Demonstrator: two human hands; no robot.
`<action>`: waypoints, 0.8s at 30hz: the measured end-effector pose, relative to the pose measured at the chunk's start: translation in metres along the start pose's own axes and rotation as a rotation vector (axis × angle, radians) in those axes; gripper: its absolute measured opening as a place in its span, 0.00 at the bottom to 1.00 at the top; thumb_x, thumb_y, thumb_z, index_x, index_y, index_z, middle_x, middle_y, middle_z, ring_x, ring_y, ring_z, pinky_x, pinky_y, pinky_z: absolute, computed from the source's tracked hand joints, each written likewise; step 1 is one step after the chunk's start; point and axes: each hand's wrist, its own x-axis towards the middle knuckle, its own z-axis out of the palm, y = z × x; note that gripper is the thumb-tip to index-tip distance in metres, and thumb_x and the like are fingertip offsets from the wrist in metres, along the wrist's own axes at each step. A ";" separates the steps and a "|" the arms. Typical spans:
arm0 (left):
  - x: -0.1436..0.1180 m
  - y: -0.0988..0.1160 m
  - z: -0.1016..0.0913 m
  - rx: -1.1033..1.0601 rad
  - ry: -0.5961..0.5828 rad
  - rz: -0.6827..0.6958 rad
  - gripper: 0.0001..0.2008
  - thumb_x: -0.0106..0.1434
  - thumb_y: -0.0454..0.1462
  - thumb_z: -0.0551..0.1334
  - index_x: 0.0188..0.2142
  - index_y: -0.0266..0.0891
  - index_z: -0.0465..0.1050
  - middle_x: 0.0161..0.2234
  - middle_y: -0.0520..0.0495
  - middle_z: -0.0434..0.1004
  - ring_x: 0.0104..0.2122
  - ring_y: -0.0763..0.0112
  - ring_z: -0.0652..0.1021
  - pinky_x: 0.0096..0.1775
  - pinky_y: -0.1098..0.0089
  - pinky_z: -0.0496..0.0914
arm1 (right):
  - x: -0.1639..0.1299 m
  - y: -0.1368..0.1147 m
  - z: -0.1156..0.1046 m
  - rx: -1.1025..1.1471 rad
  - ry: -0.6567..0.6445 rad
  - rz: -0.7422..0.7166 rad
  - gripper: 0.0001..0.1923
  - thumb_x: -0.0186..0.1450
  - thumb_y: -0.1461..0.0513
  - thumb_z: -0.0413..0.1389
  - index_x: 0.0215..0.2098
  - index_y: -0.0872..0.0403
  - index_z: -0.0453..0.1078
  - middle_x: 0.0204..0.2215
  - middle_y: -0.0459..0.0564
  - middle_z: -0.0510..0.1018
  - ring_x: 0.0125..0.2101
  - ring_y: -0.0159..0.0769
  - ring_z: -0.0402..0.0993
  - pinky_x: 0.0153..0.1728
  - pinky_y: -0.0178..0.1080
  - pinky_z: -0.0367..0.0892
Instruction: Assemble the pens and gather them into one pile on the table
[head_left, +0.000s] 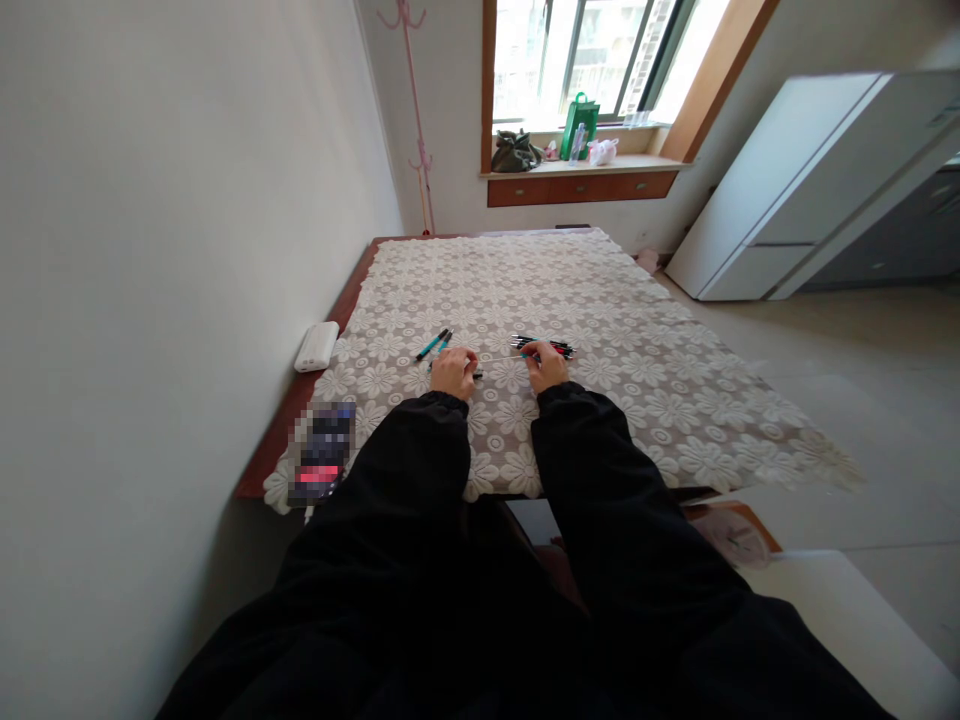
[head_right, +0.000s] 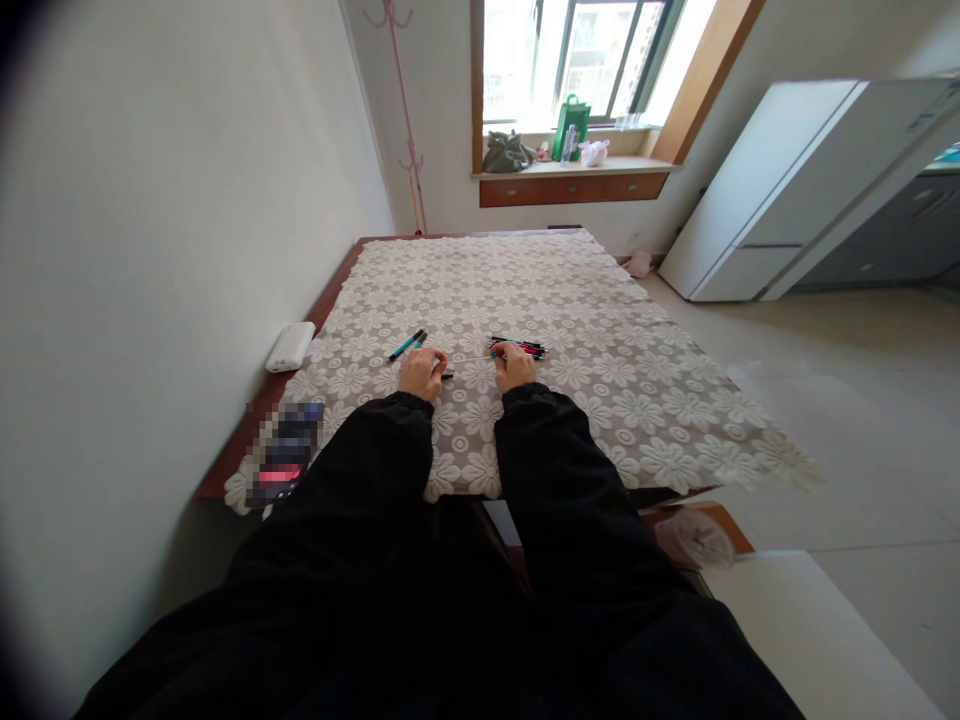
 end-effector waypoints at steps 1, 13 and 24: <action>0.000 0.000 0.000 0.003 0.002 -0.012 0.06 0.66 0.32 0.60 0.40 0.42 0.76 0.46 0.40 0.81 0.54 0.52 0.75 0.55 0.55 0.68 | -0.001 -0.001 0.000 -0.022 -0.008 -0.013 0.12 0.59 0.65 0.53 0.39 0.50 0.76 0.39 0.54 0.82 0.42 0.47 0.76 0.49 0.48 0.70; -0.002 0.001 0.000 0.027 -0.016 0.035 0.05 0.67 0.35 0.62 0.40 0.42 0.77 0.47 0.41 0.82 0.55 0.51 0.75 0.55 0.53 0.67 | -0.004 -0.013 -0.003 -0.103 -0.126 -0.106 0.11 0.62 0.67 0.55 0.39 0.50 0.77 0.42 0.54 0.82 0.47 0.48 0.77 0.54 0.51 0.66; -0.003 -0.001 0.001 -0.020 -0.007 0.040 0.06 0.67 0.37 0.63 0.40 0.43 0.79 0.44 0.42 0.83 0.54 0.52 0.76 0.56 0.54 0.68 | -0.009 -0.021 -0.004 -0.114 -0.333 -0.227 0.10 0.67 0.61 0.56 0.46 0.51 0.76 0.45 0.54 0.82 0.42 0.44 0.78 0.47 0.44 0.70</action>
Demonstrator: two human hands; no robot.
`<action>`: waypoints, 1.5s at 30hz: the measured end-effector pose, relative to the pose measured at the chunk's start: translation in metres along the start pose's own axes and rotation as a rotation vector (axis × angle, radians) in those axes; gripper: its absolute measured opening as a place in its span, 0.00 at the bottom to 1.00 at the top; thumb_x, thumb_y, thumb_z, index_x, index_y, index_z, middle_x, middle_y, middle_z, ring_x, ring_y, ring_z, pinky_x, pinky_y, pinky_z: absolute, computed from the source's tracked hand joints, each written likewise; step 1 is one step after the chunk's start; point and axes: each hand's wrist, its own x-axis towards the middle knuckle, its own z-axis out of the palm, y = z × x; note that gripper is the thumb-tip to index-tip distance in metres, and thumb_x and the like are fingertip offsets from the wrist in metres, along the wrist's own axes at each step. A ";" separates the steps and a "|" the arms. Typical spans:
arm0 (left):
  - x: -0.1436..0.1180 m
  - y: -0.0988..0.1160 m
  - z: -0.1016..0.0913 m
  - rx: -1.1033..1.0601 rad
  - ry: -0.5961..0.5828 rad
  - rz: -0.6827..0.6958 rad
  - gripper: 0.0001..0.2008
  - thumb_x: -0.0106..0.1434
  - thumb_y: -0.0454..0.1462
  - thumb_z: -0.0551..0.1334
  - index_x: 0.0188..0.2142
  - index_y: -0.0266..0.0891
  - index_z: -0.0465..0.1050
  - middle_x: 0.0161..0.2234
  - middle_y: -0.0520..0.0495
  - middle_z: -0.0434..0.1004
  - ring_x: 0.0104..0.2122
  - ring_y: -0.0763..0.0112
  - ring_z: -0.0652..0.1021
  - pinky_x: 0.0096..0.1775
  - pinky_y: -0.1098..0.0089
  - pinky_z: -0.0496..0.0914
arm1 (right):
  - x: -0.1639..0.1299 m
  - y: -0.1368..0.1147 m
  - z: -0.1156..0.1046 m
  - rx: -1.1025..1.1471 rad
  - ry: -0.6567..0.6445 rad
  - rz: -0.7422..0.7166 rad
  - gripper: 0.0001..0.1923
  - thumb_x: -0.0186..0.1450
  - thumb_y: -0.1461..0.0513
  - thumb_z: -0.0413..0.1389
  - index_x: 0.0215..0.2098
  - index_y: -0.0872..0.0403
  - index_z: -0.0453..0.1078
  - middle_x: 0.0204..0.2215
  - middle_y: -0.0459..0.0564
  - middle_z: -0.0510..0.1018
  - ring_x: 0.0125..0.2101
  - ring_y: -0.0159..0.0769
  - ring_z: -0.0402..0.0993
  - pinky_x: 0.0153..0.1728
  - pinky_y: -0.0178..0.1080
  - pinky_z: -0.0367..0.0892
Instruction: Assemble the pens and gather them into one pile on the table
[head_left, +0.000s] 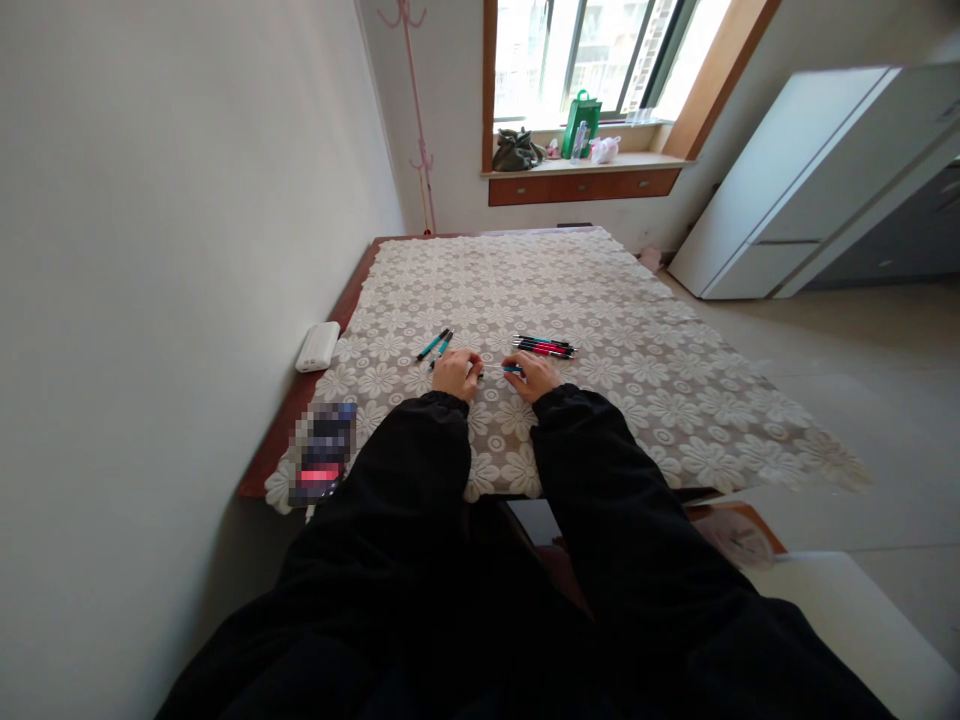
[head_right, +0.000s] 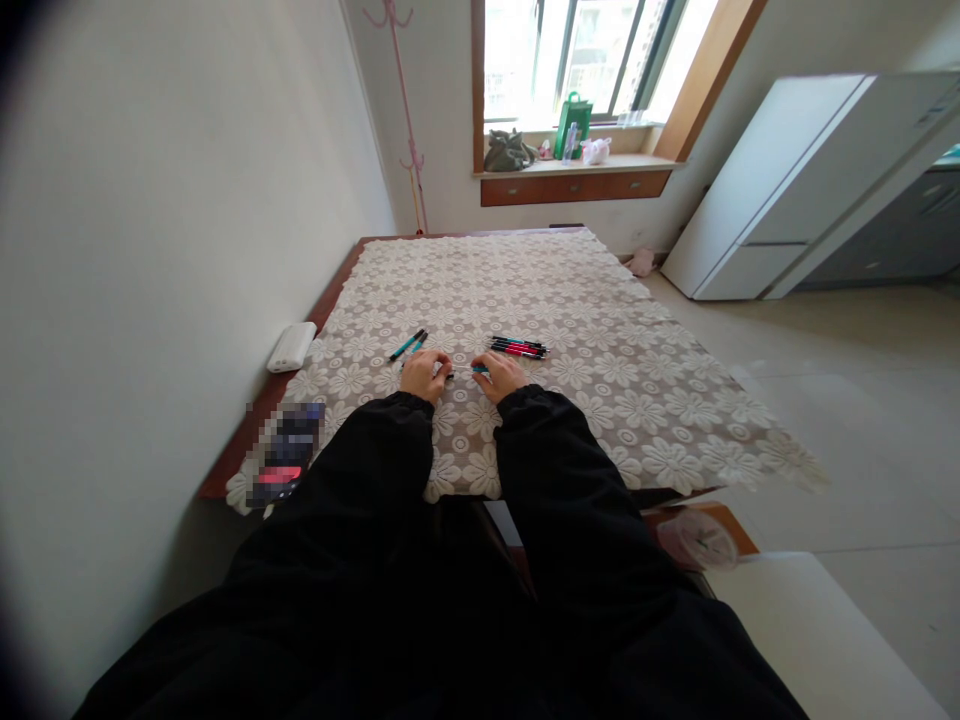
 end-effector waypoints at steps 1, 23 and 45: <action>0.000 0.000 0.000 -0.005 0.003 0.001 0.06 0.67 0.38 0.63 0.40 0.43 0.79 0.43 0.42 0.83 0.54 0.52 0.76 0.56 0.54 0.68 | 0.000 0.001 0.000 -0.002 -0.004 0.000 0.10 0.67 0.61 0.56 0.46 0.51 0.76 0.45 0.54 0.82 0.42 0.43 0.78 0.47 0.44 0.70; 0.000 -0.002 0.001 0.000 -0.059 0.035 0.08 0.69 0.39 0.61 0.41 0.43 0.80 0.41 0.42 0.82 0.51 0.55 0.77 0.57 0.57 0.68 | 0.000 0.010 0.006 -0.045 -0.001 -0.009 0.12 0.70 0.61 0.54 0.47 0.50 0.78 0.46 0.54 0.84 0.45 0.46 0.79 0.49 0.46 0.72; 0.002 -0.006 0.003 0.003 -0.053 0.135 0.07 0.68 0.41 0.64 0.40 0.42 0.79 0.44 0.43 0.83 0.53 0.55 0.76 0.57 0.56 0.67 | -0.003 -0.004 0.000 -0.076 -0.045 0.001 0.14 0.72 0.61 0.51 0.50 0.51 0.77 0.48 0.53 0.84 0.48 0.43 0.79 0.51 0.42 0.71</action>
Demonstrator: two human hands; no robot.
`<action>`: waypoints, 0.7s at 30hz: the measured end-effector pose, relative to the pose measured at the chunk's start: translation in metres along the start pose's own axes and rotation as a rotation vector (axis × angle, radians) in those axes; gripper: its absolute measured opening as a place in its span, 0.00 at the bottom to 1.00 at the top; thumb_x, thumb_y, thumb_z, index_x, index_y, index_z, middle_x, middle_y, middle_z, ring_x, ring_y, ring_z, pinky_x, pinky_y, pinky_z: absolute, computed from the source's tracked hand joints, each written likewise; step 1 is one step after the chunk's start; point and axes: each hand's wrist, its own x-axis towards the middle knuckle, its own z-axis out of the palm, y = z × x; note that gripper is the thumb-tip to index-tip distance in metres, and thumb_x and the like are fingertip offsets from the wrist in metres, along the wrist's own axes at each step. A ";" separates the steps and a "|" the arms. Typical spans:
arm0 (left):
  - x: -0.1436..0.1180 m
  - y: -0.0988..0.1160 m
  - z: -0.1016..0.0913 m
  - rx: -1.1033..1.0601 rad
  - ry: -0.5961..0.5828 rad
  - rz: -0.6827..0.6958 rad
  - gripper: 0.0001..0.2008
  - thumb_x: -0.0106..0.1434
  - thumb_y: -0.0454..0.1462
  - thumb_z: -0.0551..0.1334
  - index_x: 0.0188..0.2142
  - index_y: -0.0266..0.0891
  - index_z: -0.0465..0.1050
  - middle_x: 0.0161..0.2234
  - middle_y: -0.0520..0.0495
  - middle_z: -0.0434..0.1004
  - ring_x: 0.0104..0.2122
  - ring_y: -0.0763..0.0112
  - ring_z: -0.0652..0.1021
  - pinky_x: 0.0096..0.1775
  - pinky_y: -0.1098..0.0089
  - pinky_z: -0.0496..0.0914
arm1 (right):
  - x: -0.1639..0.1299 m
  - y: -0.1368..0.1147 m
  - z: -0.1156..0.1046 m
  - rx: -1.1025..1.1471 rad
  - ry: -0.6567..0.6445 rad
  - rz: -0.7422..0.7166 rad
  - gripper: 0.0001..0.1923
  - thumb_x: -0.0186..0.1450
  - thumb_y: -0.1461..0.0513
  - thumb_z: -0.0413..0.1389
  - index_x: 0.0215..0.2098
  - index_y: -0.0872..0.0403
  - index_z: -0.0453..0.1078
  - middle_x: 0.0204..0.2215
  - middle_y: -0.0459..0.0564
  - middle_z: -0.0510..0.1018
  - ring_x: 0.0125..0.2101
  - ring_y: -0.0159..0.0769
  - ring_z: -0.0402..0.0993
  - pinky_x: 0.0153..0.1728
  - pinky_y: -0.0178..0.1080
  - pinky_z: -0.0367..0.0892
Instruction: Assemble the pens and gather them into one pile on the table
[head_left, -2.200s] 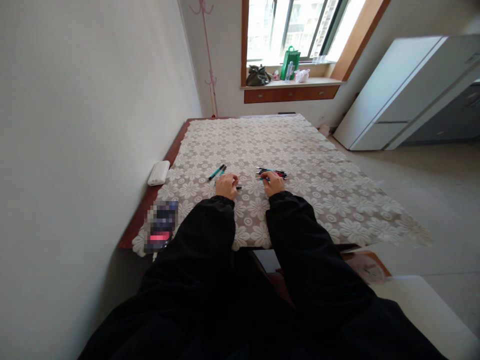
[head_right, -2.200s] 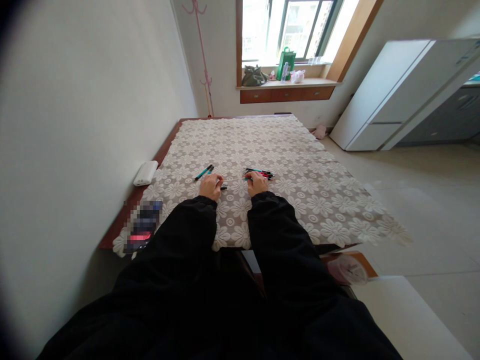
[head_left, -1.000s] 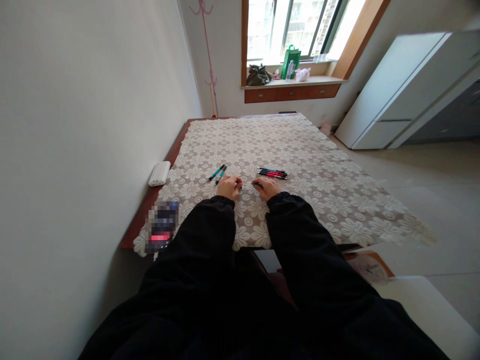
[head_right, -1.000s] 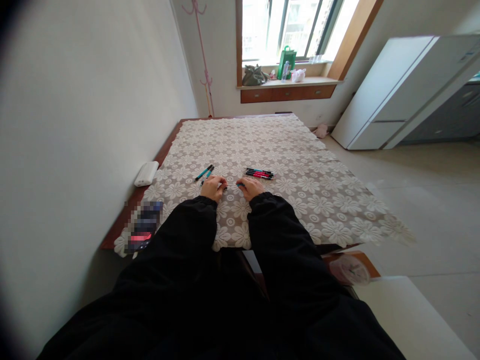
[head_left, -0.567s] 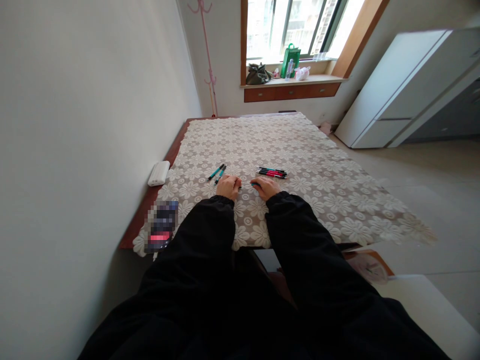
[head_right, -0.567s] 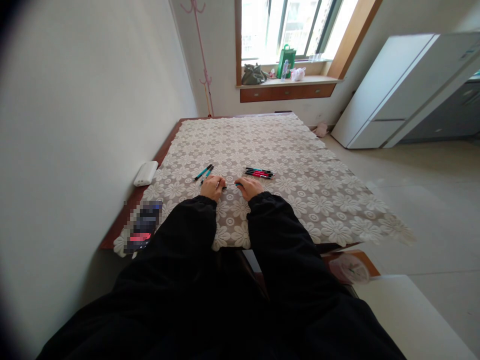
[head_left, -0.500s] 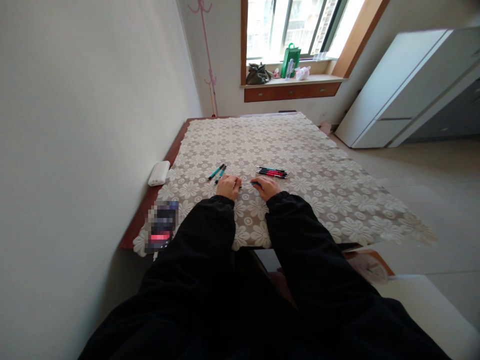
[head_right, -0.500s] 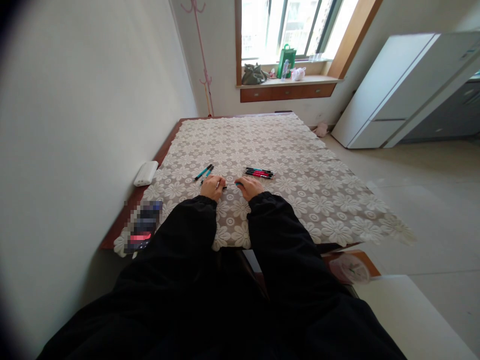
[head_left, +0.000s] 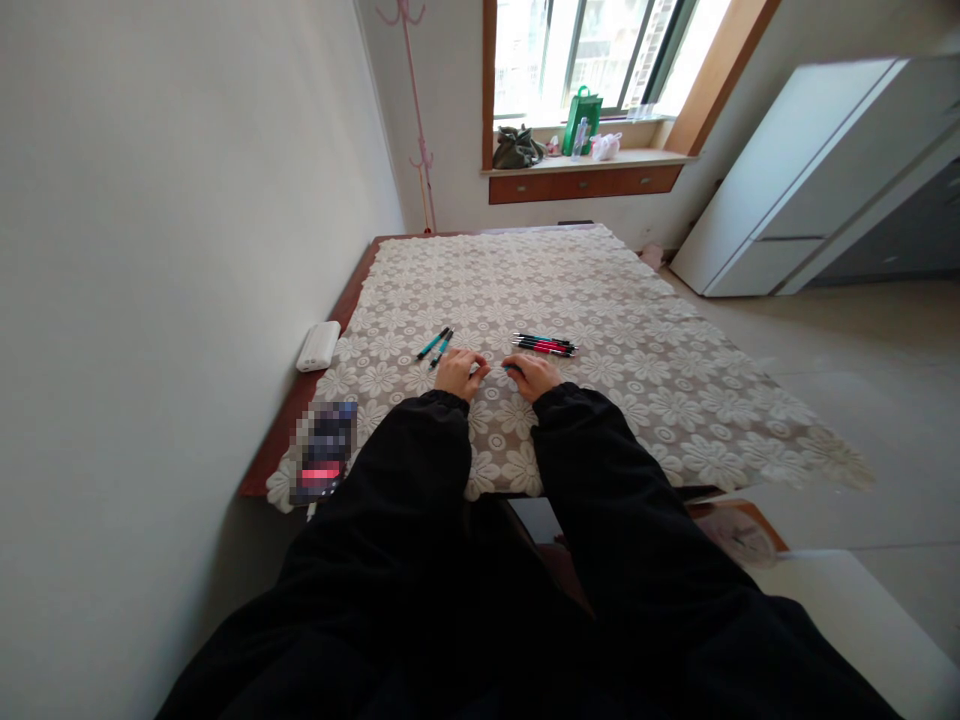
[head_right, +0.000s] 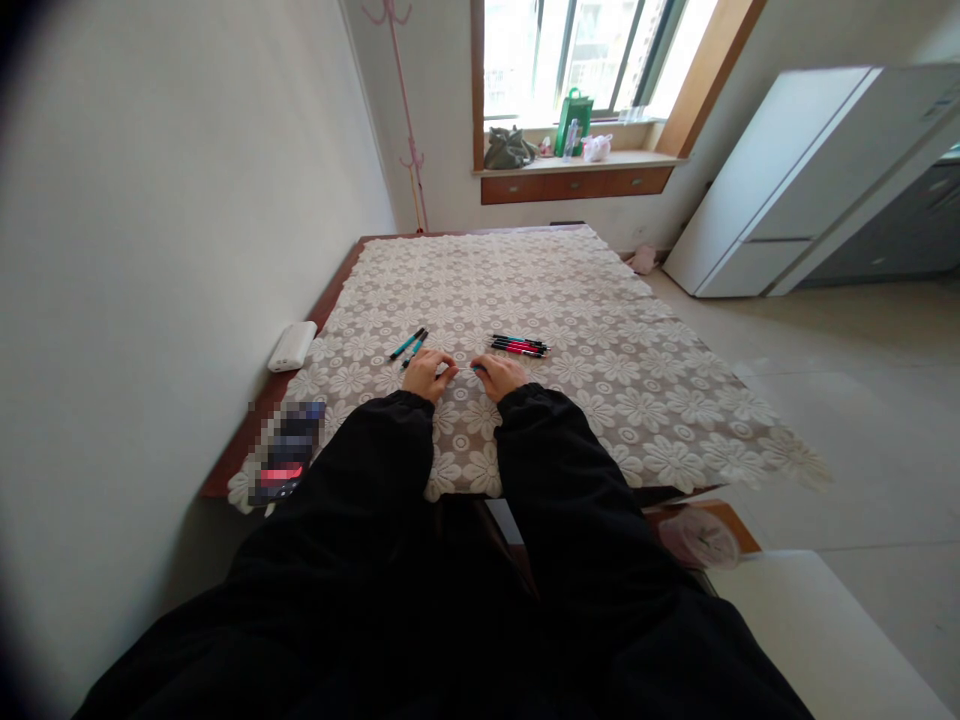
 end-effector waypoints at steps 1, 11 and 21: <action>0.000 0.000 0.000 -0.004 0.001 0.002 0.07 0.68 0.41 0.64 0.40 0.42 0.79 0.44 0.43 0.83 0.52 0.54 0.76 0.57 0.56 0.67 | 0.000 -0.001 -0.001 -0.003 -0.009 0.000 0.15 0.72 0.61 0.51 0.51 0.51 0.76 0.49 0.53 0.83 0.48 0.44 0.79 0.51 0.42 0.71; 0.000 0.005 -0.004 -0.068 0.057 -0.031 0.11 0.71 0.42 0.59 0.43 0.41 0.79 0.45 0.44 0.83 0.52 0.58 0.76 0.57 0.59 0.67 | -0.001 -0.005 -0.003 -0.027 0.023 0.017 0.16 0.74 0.58 0.49 0.50 0.50 0.77 0.48 0.53 0.82 0.45 0.42 0.78 0.46 0.39 0.69; -0.003 0.011 -0.008 0.106 -0.019 -0.221 0.08 0.55 0.33 0.65 0.37 0.43 0.75 0.41 0.45 0.82 0.50 0.53 0.76 0.50 0.57 0.69 | 0.001 -0.003 -0.005 -0.142 0.032 0.133 0.13 0.69 0.61 0.53 0.46 0.49 0.79 0.44 0.52 0.83 0.43 0.43 0.77 0.45 0.41 0.67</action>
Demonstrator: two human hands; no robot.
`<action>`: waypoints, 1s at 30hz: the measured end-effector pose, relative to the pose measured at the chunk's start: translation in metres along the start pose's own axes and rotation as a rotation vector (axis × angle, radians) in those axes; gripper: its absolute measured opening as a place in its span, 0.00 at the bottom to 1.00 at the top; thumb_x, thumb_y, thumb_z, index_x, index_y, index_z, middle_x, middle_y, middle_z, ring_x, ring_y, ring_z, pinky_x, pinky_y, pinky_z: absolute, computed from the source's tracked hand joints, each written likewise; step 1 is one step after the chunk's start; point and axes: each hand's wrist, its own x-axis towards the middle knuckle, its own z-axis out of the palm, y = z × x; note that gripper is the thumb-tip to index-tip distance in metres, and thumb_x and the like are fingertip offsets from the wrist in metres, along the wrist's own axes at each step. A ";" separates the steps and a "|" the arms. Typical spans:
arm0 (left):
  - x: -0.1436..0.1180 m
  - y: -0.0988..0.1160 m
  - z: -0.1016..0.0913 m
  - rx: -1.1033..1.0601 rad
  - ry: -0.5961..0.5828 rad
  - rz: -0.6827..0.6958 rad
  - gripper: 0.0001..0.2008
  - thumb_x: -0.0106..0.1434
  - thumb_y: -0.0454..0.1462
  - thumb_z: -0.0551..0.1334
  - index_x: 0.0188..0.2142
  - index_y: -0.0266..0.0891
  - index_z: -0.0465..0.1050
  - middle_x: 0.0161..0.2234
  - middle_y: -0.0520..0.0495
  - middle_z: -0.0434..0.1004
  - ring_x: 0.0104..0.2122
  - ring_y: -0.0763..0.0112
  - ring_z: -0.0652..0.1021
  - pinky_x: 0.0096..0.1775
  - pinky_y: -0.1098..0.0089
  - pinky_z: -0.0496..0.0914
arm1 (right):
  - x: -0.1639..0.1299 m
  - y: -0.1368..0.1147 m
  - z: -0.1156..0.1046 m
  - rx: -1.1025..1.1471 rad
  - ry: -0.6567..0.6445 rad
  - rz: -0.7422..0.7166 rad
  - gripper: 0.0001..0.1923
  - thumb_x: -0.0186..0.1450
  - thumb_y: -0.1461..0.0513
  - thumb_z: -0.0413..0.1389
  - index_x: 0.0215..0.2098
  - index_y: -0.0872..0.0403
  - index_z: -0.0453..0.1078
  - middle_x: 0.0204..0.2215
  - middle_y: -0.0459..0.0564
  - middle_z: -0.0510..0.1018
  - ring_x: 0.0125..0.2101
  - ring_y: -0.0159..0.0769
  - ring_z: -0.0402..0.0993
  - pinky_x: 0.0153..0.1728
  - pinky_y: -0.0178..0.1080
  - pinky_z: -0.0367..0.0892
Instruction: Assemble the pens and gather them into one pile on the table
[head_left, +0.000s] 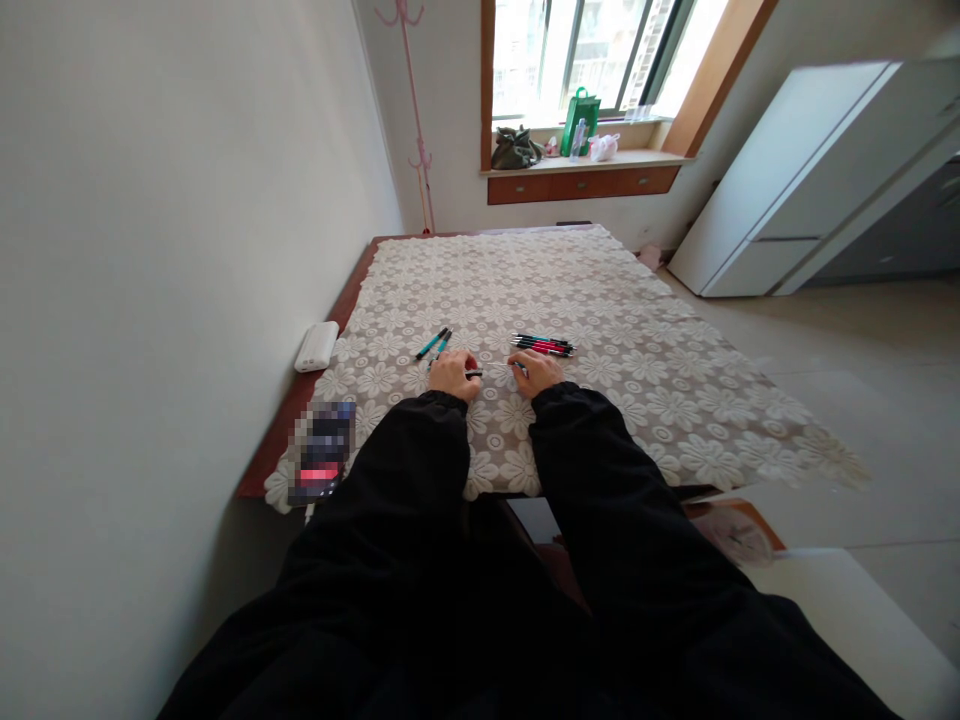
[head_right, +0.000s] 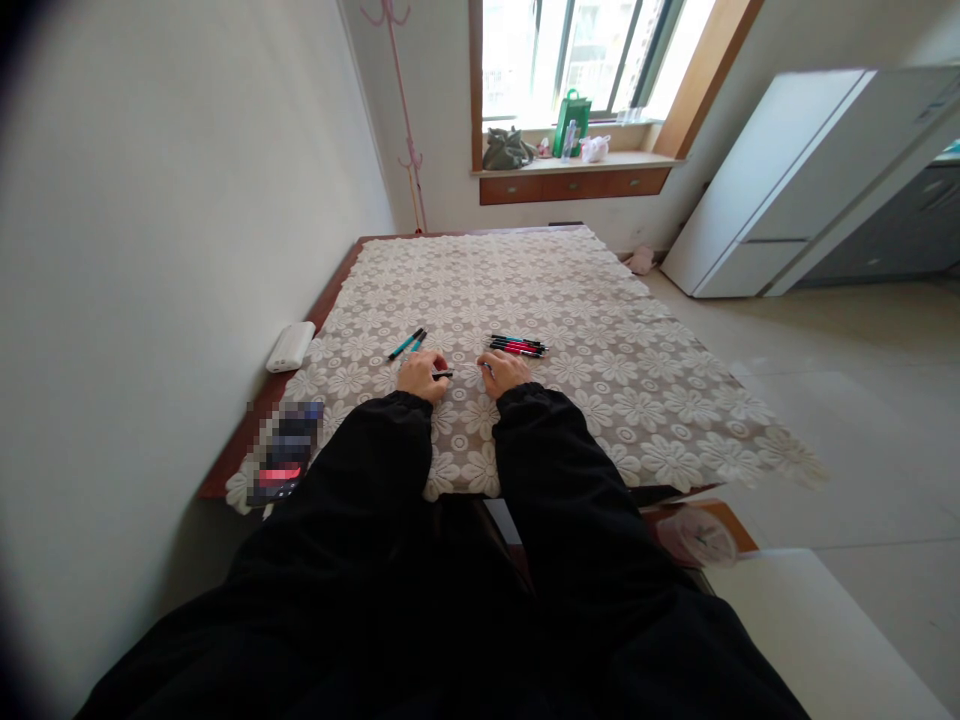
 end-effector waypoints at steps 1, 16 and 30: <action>-0.001 0.001 0.000 0.016 -0.013 -0.001 0.08 0.56 0.33 0.65 0.36 0.43 0.76 0.42 0.44 0.82 0.51 0.52 0.76 0.50 0.57 0.69 | 0.000 0.000 0.000 -0.011 -0.006 0.004 0.13 0.69 0.60 0.53 0.46 0.49 0.80 0.44 0.53 0.82 0.44 0.43 0.77 0.45 0.41 0.67; 0.000 0.003 -0.001 0.059 0.007 -0.105 0.09 0.60 0.33 0.61 0.39 0.43 0.76 0.46 0.43 0.82 0.52 0.51 0.76 0.52 0.54 0.68 | 0.000 0.000 0.001 -0.054 -0.035 0.029 0.13 0.69 0.61 0.54 0.45 0.50 0.81 0.45 0.54 0.80 0.47 0.45 0.75 0.49 0.43 0.67; -0.001 -0.003 0.005 0.006 -0.023 0.047 0.09 0.65 0.39 0.63 0.43 0.47 0.81 0.51 0.44 0.80 0.56 0.49 0.73 0.55 0.52 0.66 | -0.001 0.003 0.005 -0.026 -0.026 -0.030 0.13 0.71 0.60 0.55 0.46 0.48 0.81 0.43 0.54 0.80 0.45 0.44 0.73 0.48 0.44 0.68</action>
